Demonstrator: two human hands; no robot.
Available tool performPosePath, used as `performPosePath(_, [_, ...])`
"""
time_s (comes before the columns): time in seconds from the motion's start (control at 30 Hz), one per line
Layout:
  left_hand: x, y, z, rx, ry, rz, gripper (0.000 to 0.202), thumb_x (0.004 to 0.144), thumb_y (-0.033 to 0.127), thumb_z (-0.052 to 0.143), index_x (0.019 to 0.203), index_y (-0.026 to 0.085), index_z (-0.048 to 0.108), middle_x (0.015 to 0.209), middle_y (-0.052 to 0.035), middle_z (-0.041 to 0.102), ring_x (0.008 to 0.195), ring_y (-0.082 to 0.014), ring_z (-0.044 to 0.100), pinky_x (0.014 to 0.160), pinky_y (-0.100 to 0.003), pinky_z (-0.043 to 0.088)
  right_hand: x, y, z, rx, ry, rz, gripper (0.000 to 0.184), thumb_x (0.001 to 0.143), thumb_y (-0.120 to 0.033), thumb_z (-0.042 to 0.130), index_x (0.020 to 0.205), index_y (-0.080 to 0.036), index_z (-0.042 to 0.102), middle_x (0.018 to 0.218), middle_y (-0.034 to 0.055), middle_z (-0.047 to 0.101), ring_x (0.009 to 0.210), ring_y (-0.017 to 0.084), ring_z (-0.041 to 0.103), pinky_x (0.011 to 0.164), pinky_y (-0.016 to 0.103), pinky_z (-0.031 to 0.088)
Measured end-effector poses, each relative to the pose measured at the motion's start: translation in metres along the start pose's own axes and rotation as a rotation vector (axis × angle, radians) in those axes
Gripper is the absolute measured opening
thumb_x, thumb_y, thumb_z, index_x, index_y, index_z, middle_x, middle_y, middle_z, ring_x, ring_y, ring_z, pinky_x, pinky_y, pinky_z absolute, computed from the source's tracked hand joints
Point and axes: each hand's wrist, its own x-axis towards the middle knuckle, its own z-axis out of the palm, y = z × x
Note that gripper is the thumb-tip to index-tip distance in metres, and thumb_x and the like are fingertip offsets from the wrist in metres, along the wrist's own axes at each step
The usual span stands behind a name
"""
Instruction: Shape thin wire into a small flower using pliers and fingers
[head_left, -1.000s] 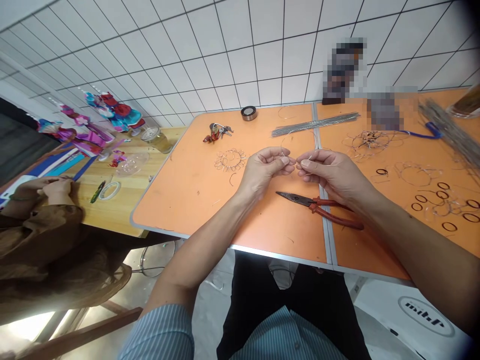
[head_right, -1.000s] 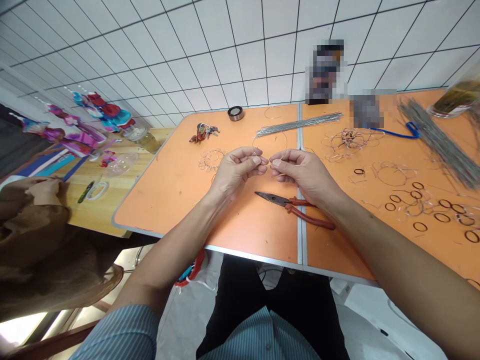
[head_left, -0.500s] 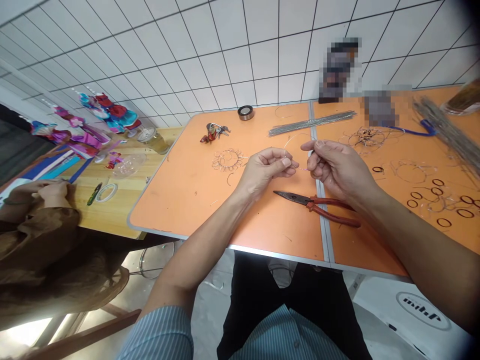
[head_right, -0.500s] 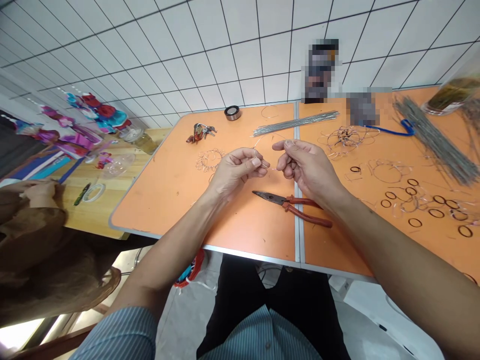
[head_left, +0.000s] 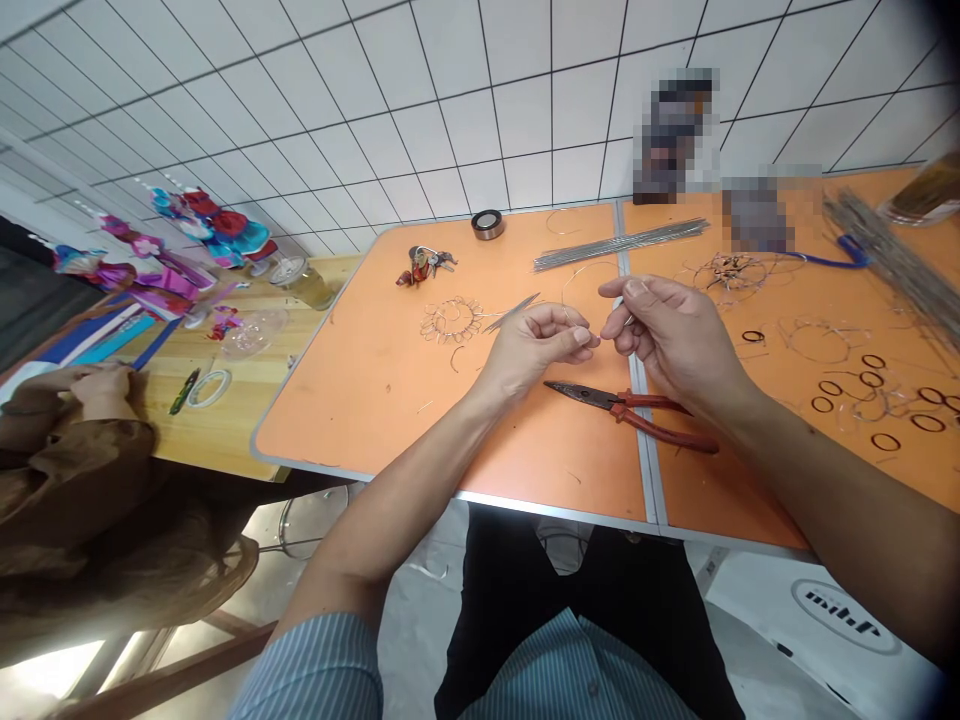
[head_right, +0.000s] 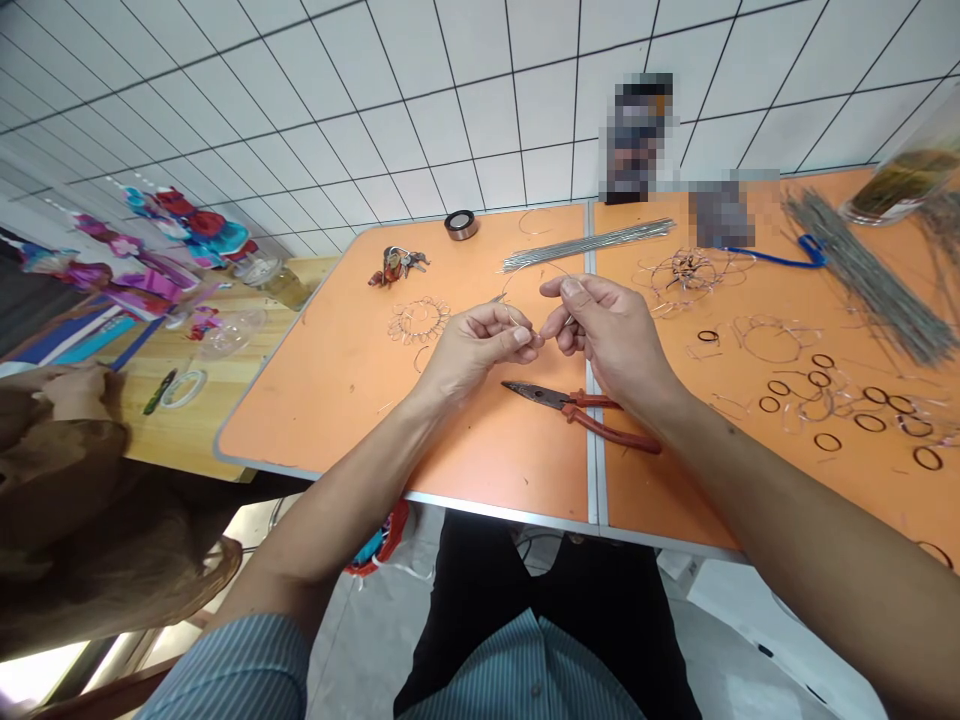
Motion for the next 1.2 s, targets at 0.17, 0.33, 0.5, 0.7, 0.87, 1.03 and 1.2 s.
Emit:
performPosePath(0.17, [0.002, -0.002, 0.001, -0.044, 0.03, 0.029, 0.056, 0.068, 0.055, 0.114, 0.095, 0.02, 0.081, 0.089, -0.0013, 0.086, 0.077, -0.0132, 0.082, 0.084, -0.029, 0.067, -0.001, 0.001, 0.002, 0.028, -0.011, 0.022, 0.031, 0.097, -0.056, 0.096, 0.097, -0.027, 0.084, 0.079, 0.0039, 0.078, 0.064, 0.017, 0.058, 0.062, 0.032, 0.053])
performPosePath(0.33, [0.002, -0.004, 0.0, -0.074, 0.036, 0.033, 0.052, 0.07, 0.051, 0.114, 0.096, 0.019, 0.081, 0.091, -0.0024, 0.088, 0.078, -0.0136, 0.083, 0.084, -0.028, 0.068, -0.001, 0.003, 0.003, 0.01, -0.007, 0.005, 0.036, 0.095, -0.06, 0.097, 0.098, -0.027, 0.083, 0.079, 0.0042, 0.079, 0.064, 0.017, 0.059, 0.063, 0.033, 0.053])
performPosePath(0.5, [0.003, -0.004, -0.004, -0.038, 0.048, 0.008, 0.055, 0.072, 0.052, 0.112, 0.103, 0.02, 0.08, 0.102, -0.0062, 0.091, 0.083, -0.0154, 0.084, 0.09, -0.031, 0.069, 0.0, 0.003, 0.001, -0.017, -0.002, -0.019, 0.04, 0.094, -0.064, 0.096, 0.094, -0.028, 0.081, 0.08, 0.0038, 0.078, 0.065, 0.017, 0.059, 0.062, 0.033, 0.052])
performPosePath(0.7, [0.003, 0.0, -0.007, -0.054, 0.07, 0.026, 0.049, 0.075, 0.05, 0.11, 0.103, 0.021, 0.082, 0.104, -0.0054, 0.091, 0.083, -0.0144, 0.083, 0.09, -0.03, 0.068, 0.003, 0.005, 0.0, 0.04, -0.011, 0.012, 0.032, 0.095, -0.056, 0.099, 0.099, -0.026, 0.086, 0.079, 0.0034, 0.079, 0.064, 0.016, 0.058, 0.062, 0.031, 0.051])
performPosePath(0.87, [0.001, 0.001, -0.005, -0.095, 0.05, 0.033, 0.047, 0.076, 0.049, 0.11, 0.102, 0.021, 0.082, 0.103, -0.0045, 0.09, 0.082, -0.0133, 0.082, 0.091, -0.03, 0.068, 0.006, 0.008, -0.002, 0.118, -0.003, 0.071, 0.028, 0.094, -0.048, 0.1, 0.1, -0.024, 0.086, 0.075, 0.0022, 0.076, 0.062, 0.014, 0.056, 0.06, 0.028, 0.051])
performPosePath(1.03, [0.001, 0.002, -0.004, -0.103, 0.057, 0.01, 0.041, 0.081, 0.047, 0.107, 0.101, 0.021, 0.082, 0.101, -0.0039, 0.089, 0.081, -0.0131, 0.081, 0.09, -0.03, 0.067, 0.007, 0.01, -0.003, 0.154, -0.014, 0.106, 0.027, 0.095, -0.045, 0.1, 0.1, -0.023, 0.086, 0.075, 0.0024, 0.076, 0.061, 0.013, 0.056, 0.059, 0.027, 0.051])
performPosePath(1.2, [0.001, 0.005, -0.004, -0.161, 0.065, 0.05, 0.04, 0.08, 0.048, 0.107, 0.098, 0.021, 0.084, 0.094, -0.0025, 0.087, 0.078, -0.0121, 0.077, 0.085, -0.028, 0.066, 0.007, 0.012, -0.004, 0.183, -0.037, 0.092, 0.026, 0.089, -0.037, 0.105, 0.102, -0.021, 0.088, 0.08, 0.0026, 0.079, 0.064, 0.011, 0.058, 0.058, 0.022, 0.051])
